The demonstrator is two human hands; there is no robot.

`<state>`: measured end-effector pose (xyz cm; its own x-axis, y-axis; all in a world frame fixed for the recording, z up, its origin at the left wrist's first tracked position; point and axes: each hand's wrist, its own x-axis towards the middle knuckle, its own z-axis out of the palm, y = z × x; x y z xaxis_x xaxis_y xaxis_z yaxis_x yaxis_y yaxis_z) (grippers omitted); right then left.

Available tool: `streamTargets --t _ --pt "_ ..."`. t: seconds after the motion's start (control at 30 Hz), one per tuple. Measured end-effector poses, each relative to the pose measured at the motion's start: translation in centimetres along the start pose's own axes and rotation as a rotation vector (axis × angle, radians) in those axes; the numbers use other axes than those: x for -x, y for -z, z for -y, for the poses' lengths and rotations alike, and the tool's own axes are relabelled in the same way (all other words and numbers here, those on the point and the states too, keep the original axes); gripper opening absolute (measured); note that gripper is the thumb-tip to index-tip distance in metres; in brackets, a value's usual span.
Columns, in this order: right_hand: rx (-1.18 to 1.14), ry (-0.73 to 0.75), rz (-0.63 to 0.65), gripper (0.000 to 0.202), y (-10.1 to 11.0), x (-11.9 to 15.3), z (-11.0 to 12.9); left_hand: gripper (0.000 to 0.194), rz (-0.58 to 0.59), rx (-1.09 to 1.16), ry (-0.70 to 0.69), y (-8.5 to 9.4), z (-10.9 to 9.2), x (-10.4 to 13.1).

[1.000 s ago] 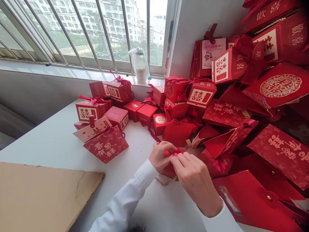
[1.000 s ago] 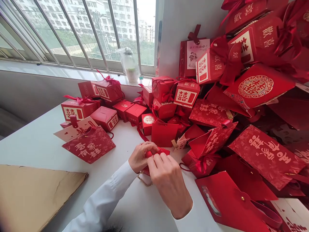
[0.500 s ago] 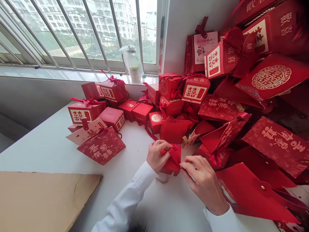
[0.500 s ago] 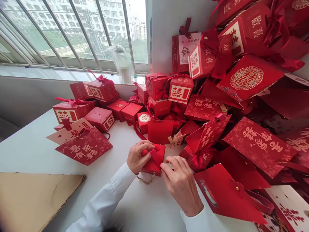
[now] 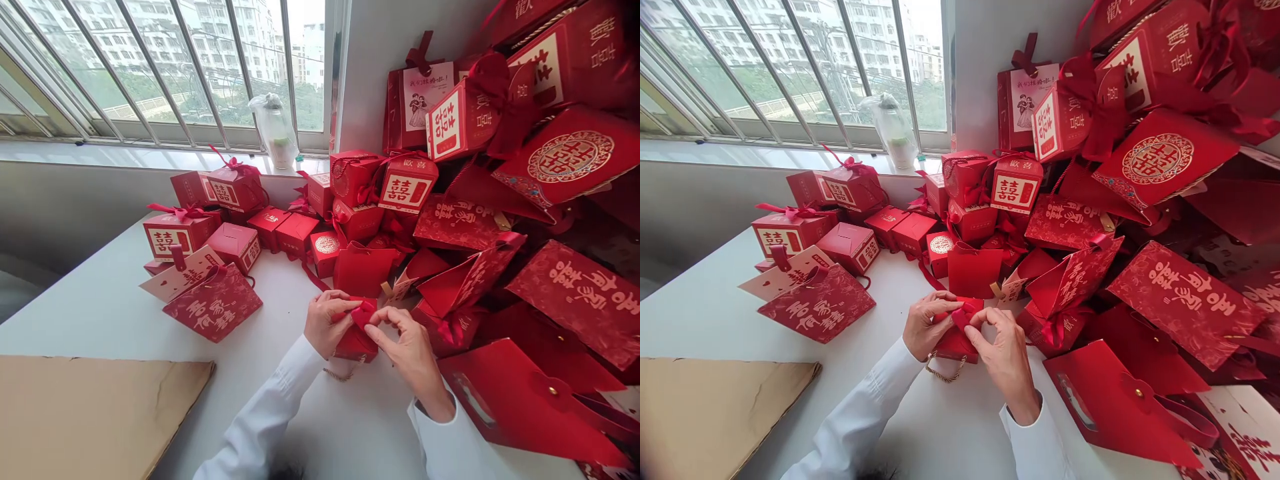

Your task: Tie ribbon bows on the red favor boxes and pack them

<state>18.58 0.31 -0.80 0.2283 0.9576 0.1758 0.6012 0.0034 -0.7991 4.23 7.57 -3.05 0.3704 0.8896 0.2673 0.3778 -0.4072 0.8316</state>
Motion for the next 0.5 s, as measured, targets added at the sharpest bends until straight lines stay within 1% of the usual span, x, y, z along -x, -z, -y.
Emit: streamTargets --t 0.13,0.27,0.37,0.43,0.5 --pt "-0.094 -0.054 0.039 0.01 0.1 -0.1 0.3 0.019 0.011 0.127 -0.008 0.1 0.0 0.1" --pt "0.015 -0.059 -0.013 0.014 -0.3 -0.4 0.6 0.02 0.091 0.182 -0.027 0.6 -0.4 0.1" --pt "0.051 -0.059 -0.034 0.012 -0.3 -0.6 0.7 0.031 0.144 0.182 -0.054 1.2 -0.4 0.0" --pt "0.037 -0.068 -0.027 0.012 -0.3 -0.8 0.7 0.042 0.175 0.188 -0.079 1.6 -0.3 -0.1" --pt "0.016 -0.07 -0.013 0.014 -0.3 -0.9 0.7 0.047 0.2 0.186 -0.091 1.9 -0.1 -0.1"
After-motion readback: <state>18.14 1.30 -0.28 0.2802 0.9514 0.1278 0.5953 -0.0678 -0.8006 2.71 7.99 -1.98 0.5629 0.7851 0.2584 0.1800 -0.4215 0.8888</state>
